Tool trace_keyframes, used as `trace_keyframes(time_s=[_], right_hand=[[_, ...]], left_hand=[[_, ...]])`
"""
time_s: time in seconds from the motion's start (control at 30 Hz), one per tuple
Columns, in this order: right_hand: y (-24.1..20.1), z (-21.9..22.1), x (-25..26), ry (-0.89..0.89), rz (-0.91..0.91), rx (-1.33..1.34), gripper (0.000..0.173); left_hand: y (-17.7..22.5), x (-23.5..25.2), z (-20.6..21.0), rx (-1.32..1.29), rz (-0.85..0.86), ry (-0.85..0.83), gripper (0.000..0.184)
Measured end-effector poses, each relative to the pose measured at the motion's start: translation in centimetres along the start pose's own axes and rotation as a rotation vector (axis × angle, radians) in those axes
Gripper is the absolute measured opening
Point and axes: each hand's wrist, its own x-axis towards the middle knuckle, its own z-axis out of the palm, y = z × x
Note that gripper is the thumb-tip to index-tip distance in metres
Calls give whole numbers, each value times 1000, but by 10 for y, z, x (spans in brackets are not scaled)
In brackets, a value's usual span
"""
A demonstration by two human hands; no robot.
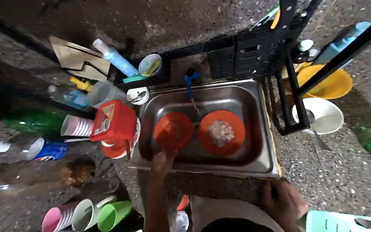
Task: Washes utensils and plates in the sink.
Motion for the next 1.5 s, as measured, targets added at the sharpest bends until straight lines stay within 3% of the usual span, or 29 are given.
trace_keyframes(time_s=[0.07,0.13,0.23,0.33,0.53,0.6,0.83,1.0,1.1,1.17,1.23,1.37,1.5], right_hand=[[1,-3,2,-6,-18,-3,35],[-1,-3,2,-16,-18,-3,35],[-1,-3,4,-28,-6,-11,35],[1,-3,3,-24,-2,-13,35],[-1,1,3,21,8,-31,37],[-2,2,4,29,21,-25,39],[1,4,3,34,25,-40,36],[2,2,5,-32,6,-58,39],[-17,-18,27,-319,142,-91,37],[-33,-34,59,-609,282,71,34],[-51,-34,88,-714,250,227,34],[-94,10,142,-671,-65,192,53],[-114,100,188,-776,-216,87,83]], left_hand=[[4,47,16,-47,-113,-81,85],[-3,87,33,-6,-291,8,93],[-30,111,62,-273,-333,302,69],[-27,109,57,-319,-402,362,57],[-11,100,54,-548,-20,648,54],[-3,102,56,-666,37,682,48],[22,114,75,-1154,6,457,49],[69,137,97,-1382,28,194,40],[83,142,108,-1452,-29,9,43],[80,141,114,-1437,4,-34,49],[79,139,112,-1416,53,-43,50],[83,132,105,-1360,112,-96,67],[81,126,105,-1295,107,-21,76]])
